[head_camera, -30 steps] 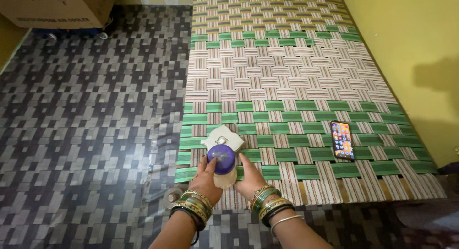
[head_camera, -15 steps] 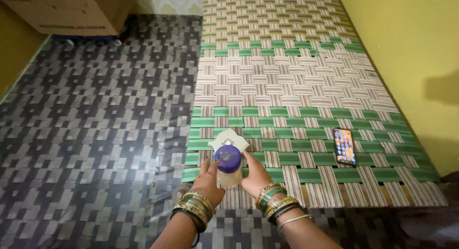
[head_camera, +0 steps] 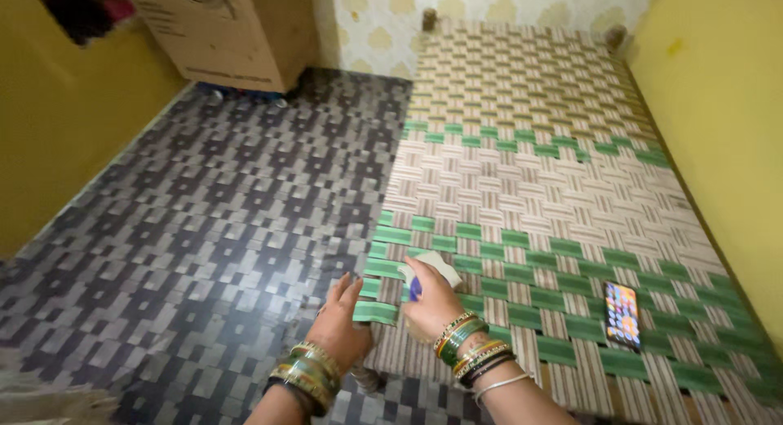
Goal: The person picks up and organizes various household items including a square plate, a container, a decorative bowl, a cloth, and several books, moving them between a table, a cot, and a shelf.
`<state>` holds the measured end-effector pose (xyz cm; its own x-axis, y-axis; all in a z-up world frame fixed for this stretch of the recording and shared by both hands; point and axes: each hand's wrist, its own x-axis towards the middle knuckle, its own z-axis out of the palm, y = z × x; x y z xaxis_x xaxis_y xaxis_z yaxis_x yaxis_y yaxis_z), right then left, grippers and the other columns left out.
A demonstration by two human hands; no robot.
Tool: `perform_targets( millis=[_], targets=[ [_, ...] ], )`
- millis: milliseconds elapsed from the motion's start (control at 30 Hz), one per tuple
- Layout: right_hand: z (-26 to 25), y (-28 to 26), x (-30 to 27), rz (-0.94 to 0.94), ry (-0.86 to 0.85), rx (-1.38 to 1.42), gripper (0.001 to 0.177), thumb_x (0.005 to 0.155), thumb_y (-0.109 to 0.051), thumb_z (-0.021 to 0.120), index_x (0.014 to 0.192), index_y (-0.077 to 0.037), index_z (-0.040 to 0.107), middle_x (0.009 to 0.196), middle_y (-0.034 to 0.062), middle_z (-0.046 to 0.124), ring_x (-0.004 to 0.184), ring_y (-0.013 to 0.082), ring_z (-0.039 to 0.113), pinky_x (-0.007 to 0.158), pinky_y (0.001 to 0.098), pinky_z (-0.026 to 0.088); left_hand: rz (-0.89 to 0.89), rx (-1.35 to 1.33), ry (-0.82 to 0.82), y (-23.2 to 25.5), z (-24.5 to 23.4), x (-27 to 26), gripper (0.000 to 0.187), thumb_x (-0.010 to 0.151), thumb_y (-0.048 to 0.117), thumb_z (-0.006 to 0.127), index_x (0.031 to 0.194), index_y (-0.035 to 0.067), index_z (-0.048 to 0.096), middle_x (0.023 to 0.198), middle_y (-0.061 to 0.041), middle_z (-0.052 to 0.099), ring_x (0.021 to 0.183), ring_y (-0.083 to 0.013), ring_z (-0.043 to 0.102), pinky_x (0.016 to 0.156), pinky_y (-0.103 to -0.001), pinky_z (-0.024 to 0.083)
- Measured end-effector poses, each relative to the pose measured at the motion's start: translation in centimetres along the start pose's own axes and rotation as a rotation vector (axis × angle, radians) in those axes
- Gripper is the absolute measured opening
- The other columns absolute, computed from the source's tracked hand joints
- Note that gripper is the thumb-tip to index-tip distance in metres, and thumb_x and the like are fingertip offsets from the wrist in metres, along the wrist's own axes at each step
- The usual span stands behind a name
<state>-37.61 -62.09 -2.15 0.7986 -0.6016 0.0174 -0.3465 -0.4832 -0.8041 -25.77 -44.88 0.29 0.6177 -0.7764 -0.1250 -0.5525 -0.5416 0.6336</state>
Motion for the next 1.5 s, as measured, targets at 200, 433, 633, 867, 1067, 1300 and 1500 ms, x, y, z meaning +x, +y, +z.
perform_targets(
  millis=[200,433,633,867,1067,1300,1500],
  targets=[
    [1.0,-6.0,0.8,-0.053,-0.124,0.044,0.08,0.073,-0.004,0.071,0.148,-0.015,0.044,0.153,0.01,0.044,0.136,0.0251,0.05,0.1,0.0353,0.052,-0.183,0.015,0.007,-4.4,-5.7,-4.0,0.095,0.076,0.011,0.078,0.158,0.018,0.032,0.167,-0.006,0.022,0.147,-0.0293,0.037,0.118,-0.037,0.039],
    [4.4,-14.2,1.4,-0.184,-0.238,0.012,0.082,0.074,-0.005,0.067,0.151,-0.016,0.043,0.154,0.0099,0.046,0.136,0.0245,0.052,0.103,0.0359,0.052,-0.173,-0.023,0.246,-9.4,-10.5,-7.9,0.096,0.075,0.016,0.081,0.157,0.019,0.033,0.163,-0.007,0.027,0.146,-0.0302,0.038,0.116,-0.038,0.039],
    [10.2,-22.0,0.9,-0.307,-0.35,0.057,0.081,0.074,-0.008,0.067,0.151,-0.014,0.041,0.156,0.0099,0.043,0.137,0.024,0.051,0.102,0.0365,0.054,-0.224,-0.034,0.375,-14.7,-16.4,-13.7,0.096,0.075,0.02,0.08,0.158,0.019,0.033,0.163,-0.006,0.029,0.146,-0.0277,0.039,0.116,-0.036,0.038],
    [19.0,-29.8,-0.8,-0.492,-0.45,0.024,0.081,0.076,-0.014,0.071,0.151,-0.014,0.041,0.152,0.0103,0.049,0.127,0.0259,0.059,0.098,0.0365,0.055,-0.31,-0.016,0.622,-25.2,-21.5,-21.6,0.096,0.075,0.02,0.082,0.156,0.013,0.033,0.16,-0.01,0.034,0.146,-0.028,0.036,0.116,-0.035,0.035],
    [26.2,-35.7,-2.6,-0.703,-0.532,0.102,0.08,0.076,-0.016,0.073,0.15,-0.01,0.043,0.148,0.0131,0.052,0.13,0.0266,0.057,0.097,0.0373,0.056,-0.513,-0.136,0.739,-30.8,-24.3,-28.2,0.096,0.076,0.02,0.082,0.157,0.015,0.032,0.159,-0.008,0.04,0.136,-0.0271,0.054,0.105,-0.037,0.051],
    [33.6,-40.7,-5.0,-0.702,-0.72,0.156,0.08,0.076,-0.017,0.075,0.148,-0.01,0.044,0.147,0.0121,0.052,0.13,0.0265,0.057,0.098,0.0382,0.055,-0.639,-0.229,0.885,-32.1,-27.6,-33.8,0.095,0.08,0.023,0.082,0.16,0.018,0.03,0.161,-0.008,0.035,0.136,-0.0289,0.051,0.1,-0.042,0.057],
    [38.9,-44.4,-4.2,-0.779,-0.76,0.17,0.072,0.078,-0.016,0.071,0.146,-0.007,0.049,0.14,0.0125,0.058,0.126,0.0249,0.061,0.096,0.0367,0.057,-0.805,-0.197,0.93,-34.3,-30.4,-35.4,0.089,0.081,0.021,0.079,0.156,0.015,0.031,0.165,-0.007,0.031,0.143,-0.0287,0.044,0.101,-0.043,0.056]
  ],
)
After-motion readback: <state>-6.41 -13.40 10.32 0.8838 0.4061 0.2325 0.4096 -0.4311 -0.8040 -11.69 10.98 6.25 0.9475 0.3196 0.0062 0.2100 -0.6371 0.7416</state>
